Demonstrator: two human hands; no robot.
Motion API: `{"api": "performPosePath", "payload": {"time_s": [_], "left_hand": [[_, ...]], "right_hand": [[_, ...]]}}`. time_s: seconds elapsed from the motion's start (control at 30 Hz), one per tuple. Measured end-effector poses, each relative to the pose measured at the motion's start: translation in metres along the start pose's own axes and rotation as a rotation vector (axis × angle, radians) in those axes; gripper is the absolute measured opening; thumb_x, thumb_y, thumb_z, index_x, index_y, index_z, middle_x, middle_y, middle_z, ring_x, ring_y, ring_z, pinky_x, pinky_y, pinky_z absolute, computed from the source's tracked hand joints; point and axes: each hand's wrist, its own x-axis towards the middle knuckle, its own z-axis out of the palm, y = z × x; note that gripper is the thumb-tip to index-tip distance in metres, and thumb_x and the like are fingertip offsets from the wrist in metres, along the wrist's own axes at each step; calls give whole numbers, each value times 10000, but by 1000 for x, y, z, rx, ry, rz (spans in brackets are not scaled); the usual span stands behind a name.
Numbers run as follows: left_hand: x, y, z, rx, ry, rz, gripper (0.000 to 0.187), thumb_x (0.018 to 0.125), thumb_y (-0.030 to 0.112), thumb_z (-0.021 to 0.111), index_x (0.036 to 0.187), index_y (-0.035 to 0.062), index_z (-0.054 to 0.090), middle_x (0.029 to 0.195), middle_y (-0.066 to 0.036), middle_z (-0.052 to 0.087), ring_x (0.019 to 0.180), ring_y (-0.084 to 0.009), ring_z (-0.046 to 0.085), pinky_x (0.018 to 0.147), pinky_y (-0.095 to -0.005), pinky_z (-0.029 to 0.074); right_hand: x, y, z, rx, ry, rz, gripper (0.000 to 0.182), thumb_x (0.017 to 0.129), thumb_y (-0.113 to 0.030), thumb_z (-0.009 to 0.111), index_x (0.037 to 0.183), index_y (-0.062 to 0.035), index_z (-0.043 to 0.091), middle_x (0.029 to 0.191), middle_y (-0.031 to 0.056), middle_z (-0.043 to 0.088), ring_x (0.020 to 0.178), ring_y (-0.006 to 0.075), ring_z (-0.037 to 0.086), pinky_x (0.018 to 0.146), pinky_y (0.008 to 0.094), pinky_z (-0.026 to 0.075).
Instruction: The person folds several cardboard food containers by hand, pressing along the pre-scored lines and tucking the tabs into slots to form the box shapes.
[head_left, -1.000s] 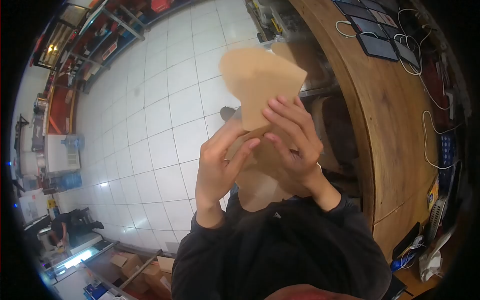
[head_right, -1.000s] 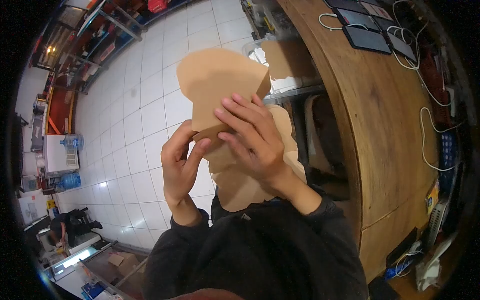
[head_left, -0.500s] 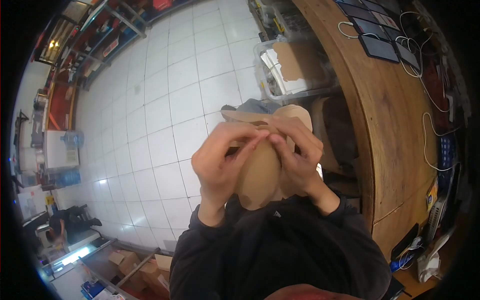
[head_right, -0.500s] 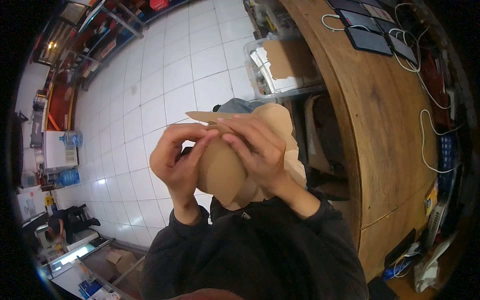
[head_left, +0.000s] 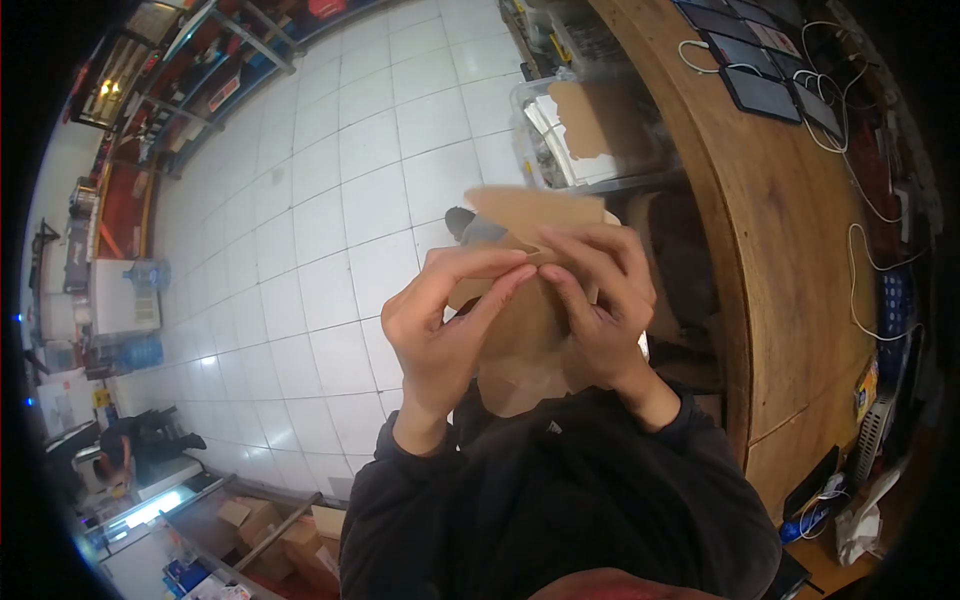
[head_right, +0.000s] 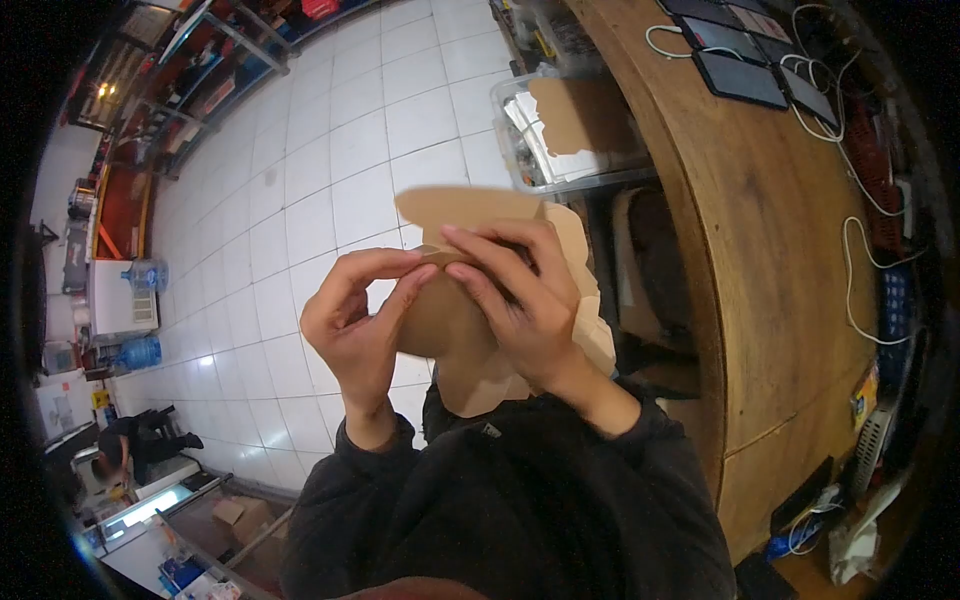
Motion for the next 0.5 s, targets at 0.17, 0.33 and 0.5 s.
{"api": "performPosePath", "payload": {"time_s": [0.17, 0.33, 0.5], "left_hand": [[-4, 1, 5, -160, 23, -114, 190, 739, -84, 726, 908, -14, 674, 888, -91, 676, 813, -181, 643, 722, -260, 499], [-1, 2, 0, 52, -14, 14, 206, 717, -71, 737, 898, 5, 673, 885, -105, 671, 828, -202, 629, 754, -286, 488], [8, 1, -2, 66, -89, 14, 169, 696, -9, 758, 842, 46, 691, 836, -46, 673, 761, -185, 599, 767, -308, 450]], "right_hand": [[-4, 12, 0, 178, 24, -10, 232, 739, 36, 736, 964, -8, 704, 844, 96, 656, 776, 199, 633, 698, 284, 504], [-1, 15, -9, 245, -104, 32, 188, 731, 61, 731, 906, 0, 697, 838, 94, 652, 757, 192, 622, 654, 273, 487], [1, 19, -12, 247, -128, -61, 156, 754, 68, 704, 893, -2, 691, 838, 98, 652, 748, 182, 618, 654, 273, 481]]}}
